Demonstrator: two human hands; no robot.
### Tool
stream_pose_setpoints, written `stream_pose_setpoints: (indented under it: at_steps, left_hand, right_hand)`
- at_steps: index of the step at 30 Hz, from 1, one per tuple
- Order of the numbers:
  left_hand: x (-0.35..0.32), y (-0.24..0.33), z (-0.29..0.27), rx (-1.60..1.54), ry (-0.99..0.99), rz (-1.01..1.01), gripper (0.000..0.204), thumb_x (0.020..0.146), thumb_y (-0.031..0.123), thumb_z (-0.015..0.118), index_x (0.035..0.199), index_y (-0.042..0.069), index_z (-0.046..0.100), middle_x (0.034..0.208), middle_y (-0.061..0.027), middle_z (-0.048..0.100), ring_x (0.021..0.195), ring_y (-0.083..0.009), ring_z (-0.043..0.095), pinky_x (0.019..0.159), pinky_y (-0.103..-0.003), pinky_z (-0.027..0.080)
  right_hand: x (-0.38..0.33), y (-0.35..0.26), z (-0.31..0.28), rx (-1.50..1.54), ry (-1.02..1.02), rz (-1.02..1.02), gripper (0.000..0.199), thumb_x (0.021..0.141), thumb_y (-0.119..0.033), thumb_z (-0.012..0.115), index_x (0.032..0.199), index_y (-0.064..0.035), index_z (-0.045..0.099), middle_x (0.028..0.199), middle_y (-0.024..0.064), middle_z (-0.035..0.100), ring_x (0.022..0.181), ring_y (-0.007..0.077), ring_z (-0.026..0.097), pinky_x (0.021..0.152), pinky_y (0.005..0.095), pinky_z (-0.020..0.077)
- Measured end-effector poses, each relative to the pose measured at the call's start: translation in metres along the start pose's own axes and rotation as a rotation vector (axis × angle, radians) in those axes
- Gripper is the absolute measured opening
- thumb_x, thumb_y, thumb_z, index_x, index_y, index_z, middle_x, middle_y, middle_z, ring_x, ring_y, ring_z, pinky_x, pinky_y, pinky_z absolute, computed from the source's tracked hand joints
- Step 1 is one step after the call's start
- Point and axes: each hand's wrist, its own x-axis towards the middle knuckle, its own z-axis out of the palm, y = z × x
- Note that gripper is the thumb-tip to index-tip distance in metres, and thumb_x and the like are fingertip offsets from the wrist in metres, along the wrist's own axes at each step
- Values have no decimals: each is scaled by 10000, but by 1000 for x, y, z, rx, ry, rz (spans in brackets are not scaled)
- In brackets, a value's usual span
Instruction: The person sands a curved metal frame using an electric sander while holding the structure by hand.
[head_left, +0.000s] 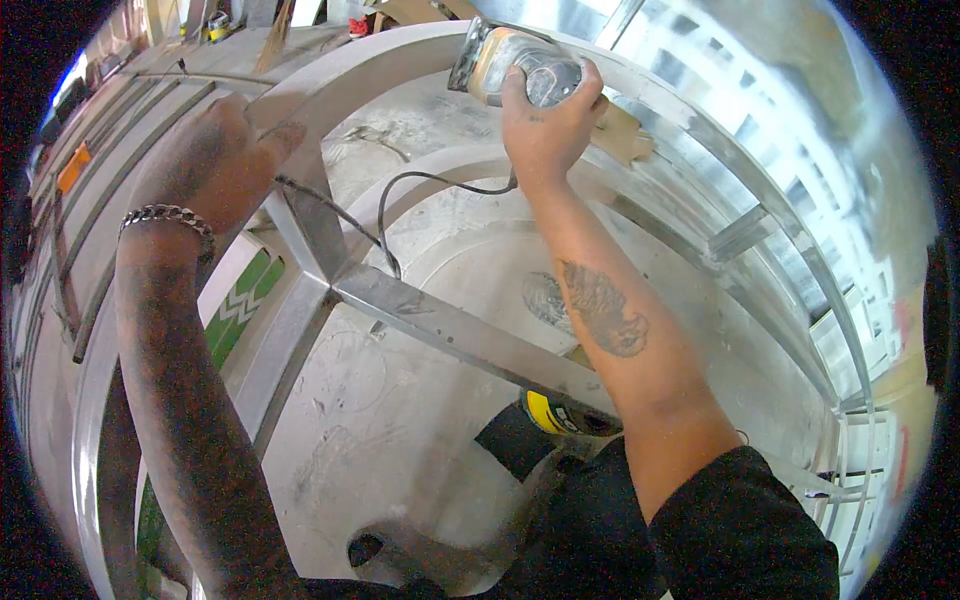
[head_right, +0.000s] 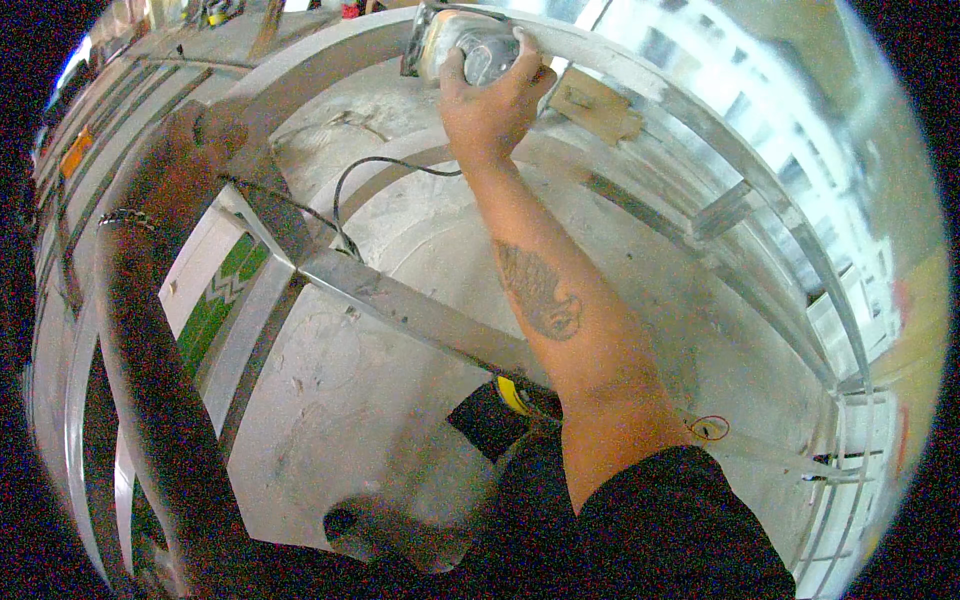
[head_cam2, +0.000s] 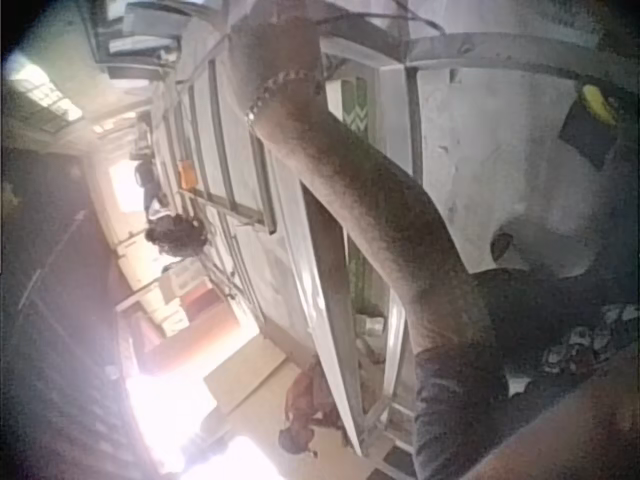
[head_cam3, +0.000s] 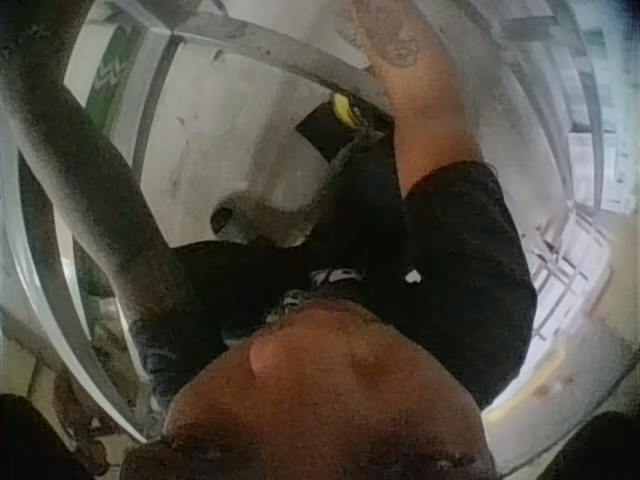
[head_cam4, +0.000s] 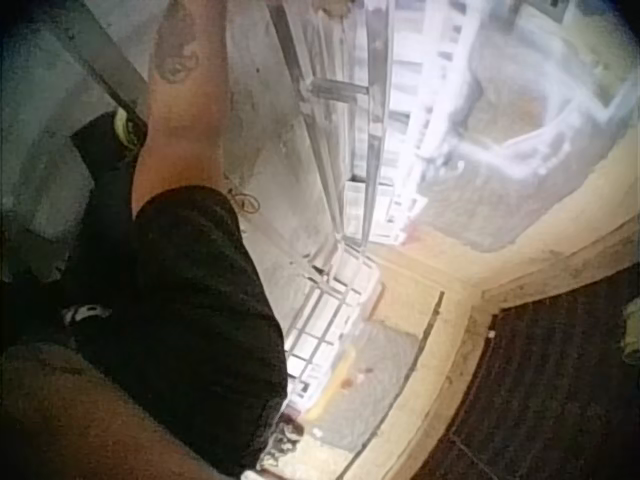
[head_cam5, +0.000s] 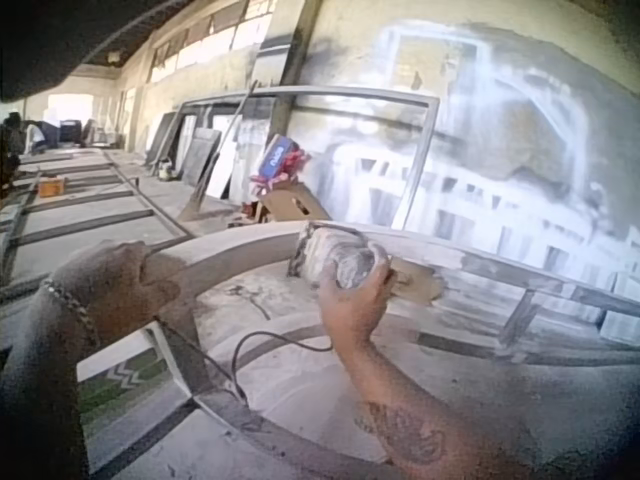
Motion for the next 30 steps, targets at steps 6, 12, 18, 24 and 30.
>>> stream_pose_setpoints:
  at_steps: [6, 12, 18, 24, 30]
  left_hand:
    - [3, 0, 0, 40, -6, 20, 619, 956, 496, 635, 1158, -88, 668, 1065, -317, 716, 1048, -424, 715, 949, -499, 533]
    - [-5, 7, -6, -73, 10, -57, 591, 960, 476, 643, 1145, -85, 670, 1064, -317, 717, 1058, -423, 712, 952, -502, 529]
    - [-8, 21, -17, -24, 4, -50, 578, 965, 472, 641, 1151, -74, 673, 1062, -312, 720, 1058, -420, 713, 952, -493, 530]
    - [-16, 25, -29, -58, -56, -118, 597, 966, 483, 639, 1152, -84, 667, 1078, -315, 716, 1052, -425, 712, 952, -501, 529]
    - [-2, 9, -7, 134, -12, 90, 608, 981, 492, 623, 1143, -93, 668, 1106, -309, 710, 1078, -414, 708, 949, -498, 538]
  right_hand:
    - [1, -8, -2, -10, -45, 208, 828, 776, -297, 857, 1424, -46, 408, 1252, 284, 485, 1121, 452, 553, 937, 521, 506]
    - [-6, -13, -2, 37, -52, 98, 831, 766, -278, 871, 1417, -35, 415, 1249, 285, 489, 1130, 460, 558, 938, 525, 505]
    - [-8, -10, -1, 69, -38, 159, 800, 763, -284, 870, 1392, -24, 450, 1249, 292, 502, 1150, 456, 547, 959, 527, 502]
    - [-16, -8, -5, 74, -66, -41, 799, 755, -297, 870, 1385, -25, 459, 1222, 274, 537, 1118, 456, 562, 933, 524, 513]
    - [-18, -8, -6, 195, -90, -164, 799, 730, -295, 879, 1381, -62, 478, 1175, 244, 571, 1066, 435, 591, 894, 523, 532]
